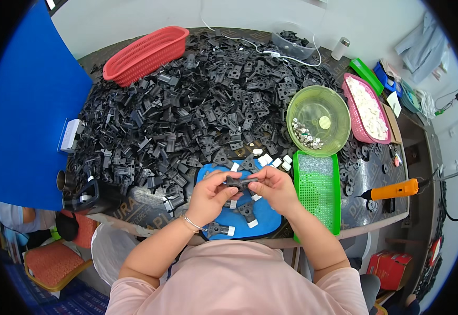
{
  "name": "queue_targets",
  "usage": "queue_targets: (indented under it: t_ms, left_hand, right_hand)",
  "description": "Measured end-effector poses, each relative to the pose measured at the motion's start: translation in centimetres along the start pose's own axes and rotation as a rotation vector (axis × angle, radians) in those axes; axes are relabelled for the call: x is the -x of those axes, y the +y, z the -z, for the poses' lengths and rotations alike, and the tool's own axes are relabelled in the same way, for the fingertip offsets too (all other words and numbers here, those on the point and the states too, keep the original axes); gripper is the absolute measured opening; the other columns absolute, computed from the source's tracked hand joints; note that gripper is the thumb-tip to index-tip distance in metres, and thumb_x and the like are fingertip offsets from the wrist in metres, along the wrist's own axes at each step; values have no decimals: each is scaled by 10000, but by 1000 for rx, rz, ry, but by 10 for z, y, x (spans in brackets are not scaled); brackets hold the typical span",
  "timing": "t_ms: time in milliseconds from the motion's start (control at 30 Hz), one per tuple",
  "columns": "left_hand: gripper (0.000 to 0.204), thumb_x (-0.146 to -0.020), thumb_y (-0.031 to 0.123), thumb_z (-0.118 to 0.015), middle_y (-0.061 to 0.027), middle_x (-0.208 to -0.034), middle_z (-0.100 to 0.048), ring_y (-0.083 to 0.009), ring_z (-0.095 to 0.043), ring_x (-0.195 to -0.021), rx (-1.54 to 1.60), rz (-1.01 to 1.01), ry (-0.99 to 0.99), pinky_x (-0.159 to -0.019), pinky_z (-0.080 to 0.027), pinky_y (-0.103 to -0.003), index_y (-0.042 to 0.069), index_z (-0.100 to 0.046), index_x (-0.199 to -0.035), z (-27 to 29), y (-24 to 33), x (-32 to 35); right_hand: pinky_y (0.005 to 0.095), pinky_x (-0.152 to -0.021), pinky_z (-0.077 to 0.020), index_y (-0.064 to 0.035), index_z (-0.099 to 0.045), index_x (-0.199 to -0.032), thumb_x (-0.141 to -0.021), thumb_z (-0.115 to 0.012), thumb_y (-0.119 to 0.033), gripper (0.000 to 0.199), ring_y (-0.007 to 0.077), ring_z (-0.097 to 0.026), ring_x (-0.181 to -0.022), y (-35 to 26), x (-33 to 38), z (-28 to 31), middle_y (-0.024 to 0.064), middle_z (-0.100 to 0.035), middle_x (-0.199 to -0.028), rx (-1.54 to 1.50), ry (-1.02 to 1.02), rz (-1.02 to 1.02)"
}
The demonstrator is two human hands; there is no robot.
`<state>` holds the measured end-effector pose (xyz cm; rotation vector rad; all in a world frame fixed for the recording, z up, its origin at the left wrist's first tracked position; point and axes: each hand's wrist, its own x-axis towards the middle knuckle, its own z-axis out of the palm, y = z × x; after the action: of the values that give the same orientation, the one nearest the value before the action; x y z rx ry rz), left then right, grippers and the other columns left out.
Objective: Assembling small plastic components by inserting white clips into black plastic housings at a workbench.
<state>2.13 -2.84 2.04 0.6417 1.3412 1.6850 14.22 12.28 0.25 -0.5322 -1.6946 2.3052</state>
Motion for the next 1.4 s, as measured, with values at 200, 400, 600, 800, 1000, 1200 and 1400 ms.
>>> queue_targets:
  t_ms: [200,400,600,800,1000,1200,1400]
  left_hand:
    - [307,-858,-79,-550,-33,-956,-507,-137,-642,-823,-184,-45,3,-764,-557,-233,-16,-567,-1158,13,-9,6]
    - [332,-872,-57,-551,-41,-966,-606,-82,-606,-789,-273,-52,174,-707,-518,-215,13,-544,-1197,29,1,-5]
    - [344,-859,-62,-571,-23,-989,-594,-73,-585,-796,-509,-162,179,-713,-494,-205,14,-562,-1195,39,-1,3]
    - [324,-838,-59,-592,-28,-965,-598,-70,-578,-797,-573,-202,227,-699,-485,-204,7,-590,-1155,46,-2,8]
    - [319,-778,-33,-628,-109,-977,-625,-205,-624,-793,-913,-432,159,-693,-499,-275,37,-627,-1088,31,4,-2]
    - [281,-765,-15,-629,-128,-969,-626,-304,-613,-859,-1020,-472,35,-750,-505,-348,33,-617,-1041,24,-4,-12]
    - [267,-752,-3,-616,-107,-924,-623,-313,-602,-860,-1178,-452,-49,-750,-496,-371,50,-621,-1014,21,-3,-21]
  right_hand:
    - [205,-629,-460,-30,-628,-1010,-853,-658,-71,165,47,-575,-740,-6,-13,18,18,-651,-879,180,-90,-143]
    - [325,-720,-499,-81,-668,-990,-756,-685,-82,235,227,-615,-801,-11,-65,45,80,-597,-916,1262,169,256]
    - [372,-748,-500,-93,-680,-930,-737,-683,-154,203,277,-611,-861,-16,-71,29,91,-596,-954,1398,223,206]
    - [360,-772,-483,-103,-697,-832,-695,-693,-168,152,254,-579,-886,-10,-34,-14,60,-578,-912,1269,-96,459]
    - [386,-735,-415,-141,-711,-841,-662,-740,-222,199,221,-528,-888,14,-34,-23,36,-506,-844,1453,-10,455]
    - [388,-767,-409,-104,-691,-905,-643,-753,-209,289,232,-529,-917,9,-31,-20,38,-528,-895,1417,22,400]
    - [387,-763,-405,-86,-680,-904,-626,-750,-185,303,249,-528,-922,8,-30,-19,49,-537,-916,1391,14,345]
